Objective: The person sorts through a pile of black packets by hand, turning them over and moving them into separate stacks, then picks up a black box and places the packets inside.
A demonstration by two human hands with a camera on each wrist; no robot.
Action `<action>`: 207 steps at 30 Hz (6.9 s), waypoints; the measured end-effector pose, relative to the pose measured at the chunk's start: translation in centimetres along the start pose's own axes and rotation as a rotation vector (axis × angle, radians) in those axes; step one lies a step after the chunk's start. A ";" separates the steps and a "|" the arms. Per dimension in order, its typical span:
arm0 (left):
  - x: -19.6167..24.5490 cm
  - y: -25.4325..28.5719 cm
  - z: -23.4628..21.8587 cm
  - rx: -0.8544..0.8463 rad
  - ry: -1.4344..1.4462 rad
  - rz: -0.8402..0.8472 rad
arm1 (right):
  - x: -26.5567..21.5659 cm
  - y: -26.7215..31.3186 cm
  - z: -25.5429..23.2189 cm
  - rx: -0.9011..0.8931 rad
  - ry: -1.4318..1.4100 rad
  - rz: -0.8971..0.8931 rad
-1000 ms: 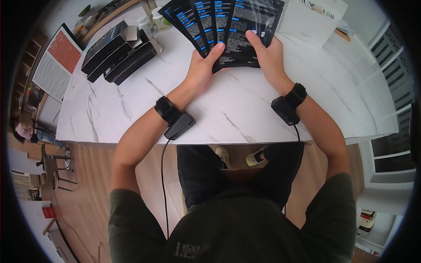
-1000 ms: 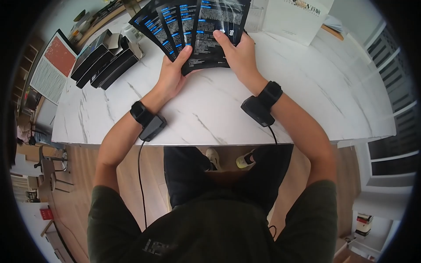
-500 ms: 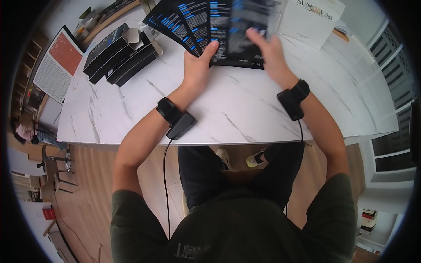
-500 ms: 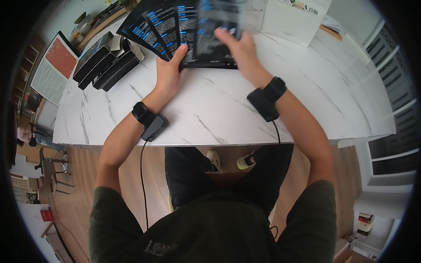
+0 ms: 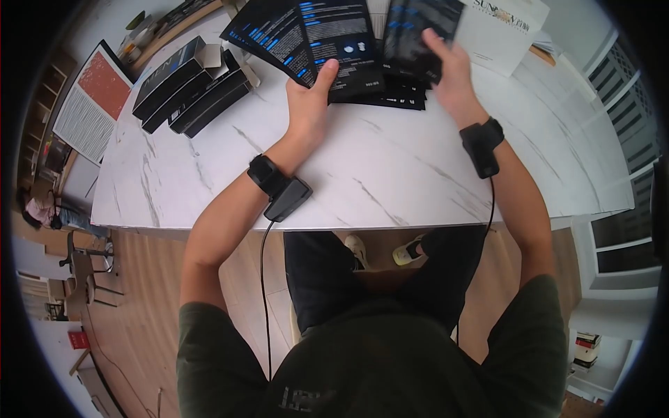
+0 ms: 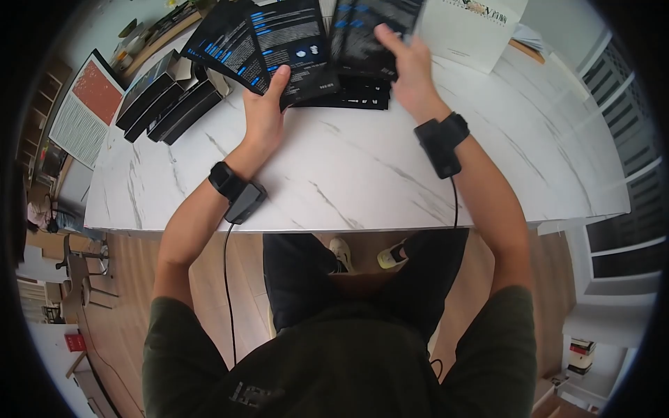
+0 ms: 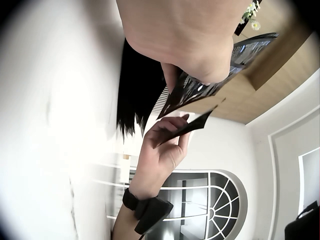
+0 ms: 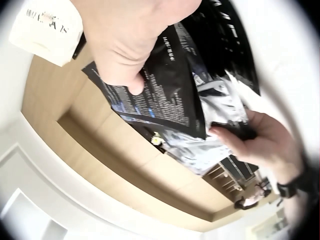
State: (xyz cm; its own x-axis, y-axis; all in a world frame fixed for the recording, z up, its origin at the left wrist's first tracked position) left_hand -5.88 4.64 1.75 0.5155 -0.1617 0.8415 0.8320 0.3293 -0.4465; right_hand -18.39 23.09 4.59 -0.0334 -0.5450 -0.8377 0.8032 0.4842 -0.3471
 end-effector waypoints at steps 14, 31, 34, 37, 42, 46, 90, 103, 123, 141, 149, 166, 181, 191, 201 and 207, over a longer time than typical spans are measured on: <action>1.3 0.3 0.5 0.071 -0.060 0.100 | 0.3 0.1 -0.2 0.024 -0.226 -0.015; 1.1 0.2 -0.2 0.089 0.002 0.064 | 1.3 1.0 0.2 -0.010 0.196 -0.107; 0.8 0.3 -0.2 0.115 -0.151 0.102 | 0.9 1.1 1.2 -0.090 0.073 -0.071; 0.7 0.6 0.2 0.041 -0.238 0.057 | 3.1 1.4 1.9 -0.199 0.247 0.014; 1.3 1.1 0.8 0.019 -0.102 0.109 | 3.6 1.8 2.6 -0.269 0.244 0.152; 1.4 1.0 0.8 0.022 -0.039 0.094 | 2.8 1.8 2.6 -0.226 0.245 0.069; -0.9 1.2 2.2 -0.384 -0.309 -0.212 | 2.8 2.8 4.4 -0.341 0.340 -0.265; -0.1 1.1 1.6 -0.186 -0.241 -0.046 | 2.7 3.0 4.8 -0.372 0.369 -0.270; 0.1 1.3 2.5 -0.342 -0.418 -0.053 | 2.1 4.0 5.2 -0.448 0.366 -0.291; 0.6 1.1 1.8 -0.177 -0.192 -0.044 | 3.8 4.1 5.7 -0.563 0.460 -0.261; 2.5 0.8 2.2 -0.191 -0.250 0.133 | 3.1 3.4 4.5 -0.395 0.567 -0.226; -1.6 1.8 3.6 -0.639 -0.169 -0.240 | -2.3 1.2 2.2 -0.101 0.565 -0.477; -2.7 3.6 4.4 -1.079 -0.537 -0.049 | -11.1 -1.9 -10.3 -0.093 0.564 0.071; -3.3 3.7 4.6 -1.025 -0.643 0.147 | -11.3 2.3 -11.3 -0.040 1.245 0.488; -2.2 3.0 4.5 -0.865 -0.588 0.018 | -5.6 6.0 0.9 -0.797 1.305 0.554; -0.8 0.5 2.8 -0.502 -0.170 0.059 | -4.3 4.6 1.4 -0.740 1.258 0.544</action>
State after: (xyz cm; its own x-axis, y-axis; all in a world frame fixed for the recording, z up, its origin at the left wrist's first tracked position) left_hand -6.44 7.55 1.66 0.5585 0.0102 0.8295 0.8198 -0.1594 -0.5500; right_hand -13.67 26.66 7.15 -0.6092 0.5221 -0.5969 0.4347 0.8494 0.2993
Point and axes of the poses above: each hand's wrist, its own y-axis away from the middle knuckle, its own z-axis out of the palm, x = y × z, the point moved 5 cm from there along -y, towards the middle knuckle, and after that the axes turned 7 degrees about -x, right-handed, at the moved point
